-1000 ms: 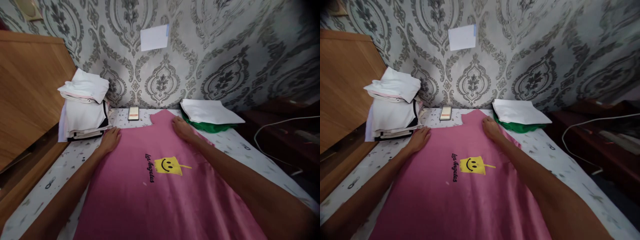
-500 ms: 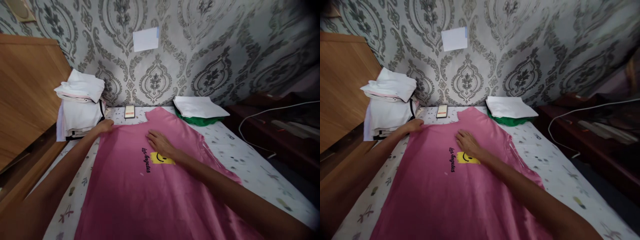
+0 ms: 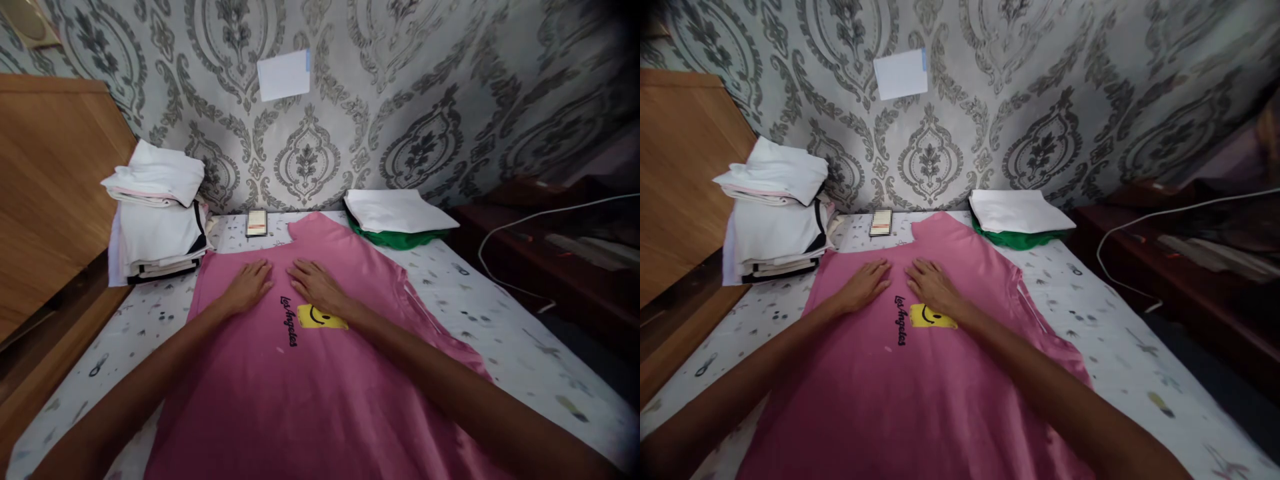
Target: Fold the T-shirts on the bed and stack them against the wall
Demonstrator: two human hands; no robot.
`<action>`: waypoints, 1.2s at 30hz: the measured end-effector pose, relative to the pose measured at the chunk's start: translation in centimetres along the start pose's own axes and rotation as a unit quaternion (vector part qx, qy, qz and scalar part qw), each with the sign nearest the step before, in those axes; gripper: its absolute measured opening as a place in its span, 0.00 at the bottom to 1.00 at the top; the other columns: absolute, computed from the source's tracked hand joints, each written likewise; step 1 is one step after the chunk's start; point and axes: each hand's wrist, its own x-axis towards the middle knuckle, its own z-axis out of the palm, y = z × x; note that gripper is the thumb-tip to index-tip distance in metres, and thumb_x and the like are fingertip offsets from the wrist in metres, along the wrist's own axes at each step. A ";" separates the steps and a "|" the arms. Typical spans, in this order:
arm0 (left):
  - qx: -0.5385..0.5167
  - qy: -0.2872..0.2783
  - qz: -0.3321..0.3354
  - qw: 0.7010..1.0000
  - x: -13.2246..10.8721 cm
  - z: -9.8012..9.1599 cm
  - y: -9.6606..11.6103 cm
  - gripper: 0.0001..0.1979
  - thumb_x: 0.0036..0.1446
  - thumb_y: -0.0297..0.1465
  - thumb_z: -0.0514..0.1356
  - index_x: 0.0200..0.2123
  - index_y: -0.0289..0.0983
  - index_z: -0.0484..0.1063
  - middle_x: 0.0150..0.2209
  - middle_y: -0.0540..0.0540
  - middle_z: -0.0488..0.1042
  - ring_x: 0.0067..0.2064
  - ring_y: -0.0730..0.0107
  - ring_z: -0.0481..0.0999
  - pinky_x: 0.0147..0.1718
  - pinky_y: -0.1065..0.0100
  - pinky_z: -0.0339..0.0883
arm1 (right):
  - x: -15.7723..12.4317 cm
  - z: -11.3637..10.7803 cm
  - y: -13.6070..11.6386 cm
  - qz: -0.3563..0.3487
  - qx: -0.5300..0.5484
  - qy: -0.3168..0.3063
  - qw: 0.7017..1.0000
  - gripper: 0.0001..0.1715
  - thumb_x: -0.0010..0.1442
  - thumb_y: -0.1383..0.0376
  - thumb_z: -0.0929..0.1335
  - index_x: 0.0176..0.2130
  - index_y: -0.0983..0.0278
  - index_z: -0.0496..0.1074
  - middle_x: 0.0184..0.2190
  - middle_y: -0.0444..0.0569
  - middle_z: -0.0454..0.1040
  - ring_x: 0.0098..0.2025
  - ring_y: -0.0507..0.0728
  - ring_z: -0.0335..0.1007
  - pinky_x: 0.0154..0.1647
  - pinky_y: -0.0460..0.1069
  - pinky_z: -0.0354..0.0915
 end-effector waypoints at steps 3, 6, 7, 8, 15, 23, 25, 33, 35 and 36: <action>-0.019 -0.005 -0.067 0.998 -0.1 1.1 -2.5 0.31 0.71 0.43 0.44 0.70 0.33 0.53 0.72 0.34 0.54 0.73 0.53 0.51 0.68 0.49 0.47 | -0.1 -0.2 -0.1 0.003 0.001 -0.005 1.000 0.26 0.73 0.58 0.56 0.64 0.61 0.66 0.66 0.57 0.64 0.70 0.61 0.54 0.69 0.62 0.50; -0.018 0.004 -0.150 0.989 -0.6 1.2 -6.2 0.31 0.70 0.43 0.44 0.70 0.32 0.53 0.72 0.33 0.53 0.73 0.52 0.50 0.67 0.48 0.48 | -0.1 -0.3 -0.1 0.015 0.002 -0.004 1.000 0.26 0.73 0.58 0.57 0.64 0.60 0.66 0.67 0.58 0.63 0.71 0.62 0.53 0.68 0.63 0.50; -0.013 0.011 -0.162 0.987 -0.8 1.1 -7.2 0.31 0.70 0.43 0.44 0.70 0.32 0.54 0.71 0.32 0.54 0.73 0.53 0.51 0.67 0.48 0.49 | -0.1 -0.4 -0.2 0.019 0.001 -0.004 1.000 0.26 0.73 0.58 0.57 0.64 0.60 0.66 0.67 0.58 0.63 0.71 0.62 0.53 0.68 0.64 0.50; -0.009 0.016 -0.168 0.986 -1.0 1.1 -7.8 0.31 0.70 0.43 0.44 0.69 0.32 0.54 0.71 0.32 0.54 0.73 0.53 0.51 0.66 0.49 0.50 | 0.0 -0.4 -0.2 0.021 0.000 -0.006 1.000 0.26 0.73 0.58 0.57 0.64 0.60 0.66 0.67 0.58 0.63 0.71 0.63 0.53 0.68 0.64 0.49; 0.003 0.113 -0.109 0.988 -2.2 0.8 -6.9 0.25 0.69 0.38 0.44 0.62 0.34 0.66 0.66 0.34 0.65 0.66 0.54 0.64 0.62 0.52 0.58 | 0.0 -0.6 -0.3 0.019 -0.007 -0.017 1.000 0.27 0.73 0.57 0.56 0.65 0.60 0.65 0.68 0.56 0.63 0.72 0.62 0.51 0.69 0.64 0.49; 0.008 0.052 -0.096 0.994 1.2 -1.8 -8.3 0.19 0.68 0.39 0.46 0.49 0.34 0.70 0.51 0.36 0.74 0.54 0.54 0.72 0.53 0.57 0.64 | 0.1 -1.0 -0.7 0.041 -0.012 -0.028 0.999 0.27 0.73 0.57 0.57 0.65 0.60 0.65 0.68 0.55 0.62 0.72 0.61 0.51 0.70 0.61 0.48; 0.012 0.008 -0.098 0.995 3.0 -2.4 -8.9 0.17 0.65 0.40 0.50 0.47 0.35 0.71 0.49 0.37 0.75 0.51 0.55 0.73 0.48 0.60 0.65 | 0.1 -1.1 -0.8 0.042 -0.009 -0.027 0.999 0.27 0.73 0.57 0.57 0.65 0.60 0.65 0.68 0.55 0.62 0.72 0.61 0.50 0.70 0.61 0.47; 0.022 -0.010 -0.095 0.995 4.5 -3.1 -9.6 0.09 0.63 0.34 0.52 0.40 0.38 0.70 0.42 0.41 0.78 0.43 0.58 0.76 0.39 0.64 0.65 | 0.1 -0.6 -0.5 0.038 0.004 -0.006 0.999 0.27 0.73 0.56 0.58 0.64 0.63 0.67 0.68 0.59 0.62 0.71 0.62 0.53 0.69 0.62 0.49; 0.040 0.014 -0.111 0.993 3.6 -2.9 -9.0 0.13 0.66 0.32 0.47 0.45 0.36 0.70 0.45 0.36 0.77 0.47 0.53 0.76 0.43 0.59 0.66 | 0.1 -0.5 -0.4 0.038 0.003 -0.003 0.999 0.27 0.73 0.55 0.58 0.64 0.62 0.67 0.68 0.58 0.62 0.71 0.62 0.53 0.69 0.62 0.49; 0.052 0.029 -0.114 0.992 3.2 -2.7 -8.5 0.15 0.66 0.30 0.46 0.47 0.35 0.70 0.47 0.33 0.76 0.49 0.51 0.75 0.46 0.56 0.66 | 0.1 -0.5 -0.4 0.039 0.002 -0.002 0.999 0.27 0.73 0.55 0.58 0.64 0.62 0.67 0.68 0.58 0.62 0.71 0.62 0.53 0.69 0.62 0.49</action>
